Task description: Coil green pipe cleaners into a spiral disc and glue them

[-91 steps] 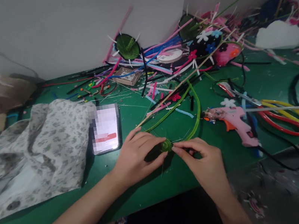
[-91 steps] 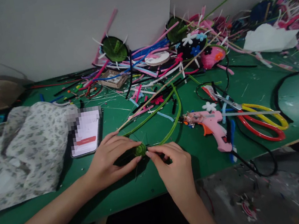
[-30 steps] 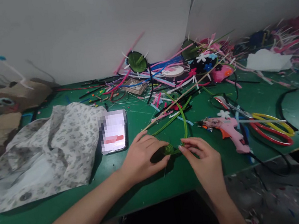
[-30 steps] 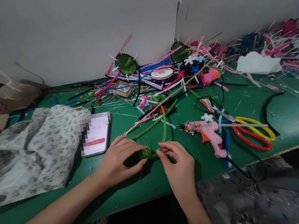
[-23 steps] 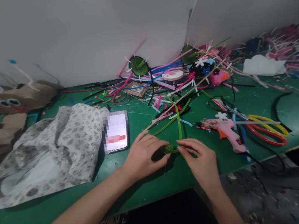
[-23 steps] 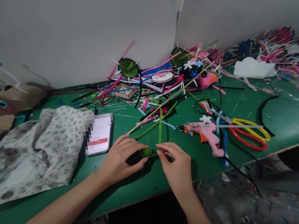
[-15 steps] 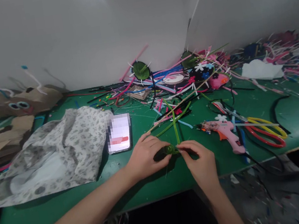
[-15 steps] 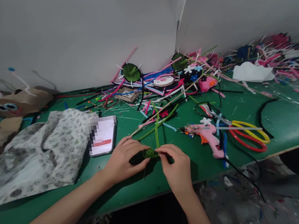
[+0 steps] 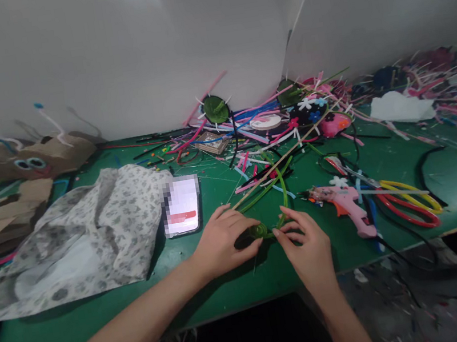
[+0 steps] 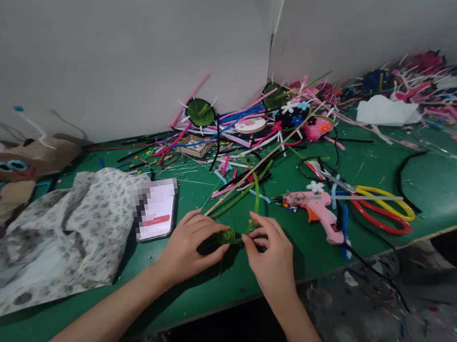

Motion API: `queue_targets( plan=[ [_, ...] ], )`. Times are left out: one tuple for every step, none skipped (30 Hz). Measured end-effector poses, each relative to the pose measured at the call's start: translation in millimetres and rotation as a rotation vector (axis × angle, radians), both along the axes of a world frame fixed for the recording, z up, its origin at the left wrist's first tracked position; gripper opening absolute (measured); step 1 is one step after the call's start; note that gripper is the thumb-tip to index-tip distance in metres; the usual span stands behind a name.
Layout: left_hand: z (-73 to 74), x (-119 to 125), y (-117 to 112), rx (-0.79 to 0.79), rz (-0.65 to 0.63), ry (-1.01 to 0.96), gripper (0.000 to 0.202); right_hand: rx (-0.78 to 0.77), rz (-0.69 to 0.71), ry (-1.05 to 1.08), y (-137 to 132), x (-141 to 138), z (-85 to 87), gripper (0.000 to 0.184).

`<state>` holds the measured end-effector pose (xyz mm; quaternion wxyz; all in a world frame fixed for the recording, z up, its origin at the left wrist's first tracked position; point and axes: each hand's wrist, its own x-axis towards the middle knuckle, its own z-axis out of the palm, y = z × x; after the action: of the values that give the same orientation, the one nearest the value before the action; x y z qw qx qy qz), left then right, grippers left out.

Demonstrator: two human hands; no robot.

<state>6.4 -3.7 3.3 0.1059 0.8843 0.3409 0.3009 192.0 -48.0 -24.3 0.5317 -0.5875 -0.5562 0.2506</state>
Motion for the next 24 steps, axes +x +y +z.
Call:
queue_targets(
  plan=[
    [0.4,0.0,0.0,0.001,0.002,0.0,0.025,-0.006,0.001,0.022,0.2,-0.1,-0.6,0.039],
    [0.8,0.0,0.1,0.003,0.002,0.001,0.025,-0.01,0.007,0.037,0.3,-0.2,-0.9,0.041],
    [1.1,0.0,0.1,0.003,0.001,0.003,0.025,-0.011,0.018,0.043,0.3,-0.4,-0.7,0.042],
    [1.4,0.0,0.2,0.002,0.0,0.005,0.025,-0.01,0.03,0.041,0.4,-0.5,-0.3,0.042],
    [1.5,0.1,0.2,-0.002,-0.001,0.009,0.025,-0.009,0.042,0.03,0.4,-0.6,0.3,0.042],
    [1.5,0.1,0.2,-0.005,-0.001,0.012,0.024,-0.007,0.049,0.012,0.5,-0.7,1.0,0.042],
    [1.5,0.1,0.2,-0.007,-0.001,0.014,0.024,-0.004,0.052,-0.005,0.6,-0.9,1.7,0.042],
    [1.4,0.2,0.2,-0.008,0.001,0.016,0.025,-0.003,0.049,-0.02,0.8,-1.0,2.4,0.042],
    [1.3,0.3,0.2,-0.009,0.003,0.018,0.025,-0.005,0.041,-0.035,1.0,-1.1,3.0,0.042],
    [1.3,0.5,0.2,-0.008,0.005,0.018,0.024,-0.008,0.029,-0.05,1.4,-1.1,3.5,0.041],
    [1.2,0.6,0.1,-0.006,0.006,0.018,0.024,-0.015,0.018,-0.065,1.8,-1.0,4.1,0.039],
    [1.2,0.7,0.1,-0.005,0.006,0.018,0.024,-0.026,0.012,-0.078,2.2,-0.9,4.6,0.038],
    [1.2,0.8,0.1,-0.005,0.007,0.019,0.024,-0.039,0.011,-0.091,2.7,-0.6,5.2,0.036],
    [1.2,0.9,0.2,-0.004,0.006,0.02,0.024,-0.051,0.018,-0.099,3.0,-0.3,5.8,0.034],
    [1.2,0.9,0.3,-0.003,0.006,0.019,0.024,-0.061,0.031,-0.102,3.2,0.1,6.5,0.032],
    [1.2,0.9,0.4,-0.003,0.005,0.019,0.024,-0.072,0.043,-0.093,3.2,0.4,7.4,0.032],
    [1.1,0.8,0.4,-0.004,0.002,0.02,0.024,-0.081,0.052,-0.072,3.0,0.8,8.4,0.032],
    [1.1,0.7,0.5,-0.005,0.001,0.02,0.024,-0.089,0.053,-0.041,2.6,1.2,9.5,0.033],
    [1.0,0.5,0.5,-0.005,-0.001,0.02,0.023,-0.101,0.049,-0.008,2.0,1.4,10.6,0.034],
    [0.9,0.3,0.4,-0.007,-0.002,0.02,0.024,-0.114,0.04,0.025,1.3,1.7,11.7,0.036],
    [0.8,0.2,0.4,-0.009,-0.003,0.022,0.024,-0.126,0.03,0.052,0.6,1.8,12.5,0.038],
    [0.7,0.1,0.3,-0.012,-0.002,0.025,0.024,-0.134,0.022,0.072,-0.2,1.9,13.0,0.041],
    [0.6,0.0,0.2,-0.012,0.0,0.026,0.024,-0.136,0.017,0.09,-0.9,1.8,13.1,0.042],
    [0.4,0.0,0.2,-0.013,0.001,0.028,0.024,-0.134,0.015,0.111,-1.6,1.8,12.9,0.044]
  ],
)
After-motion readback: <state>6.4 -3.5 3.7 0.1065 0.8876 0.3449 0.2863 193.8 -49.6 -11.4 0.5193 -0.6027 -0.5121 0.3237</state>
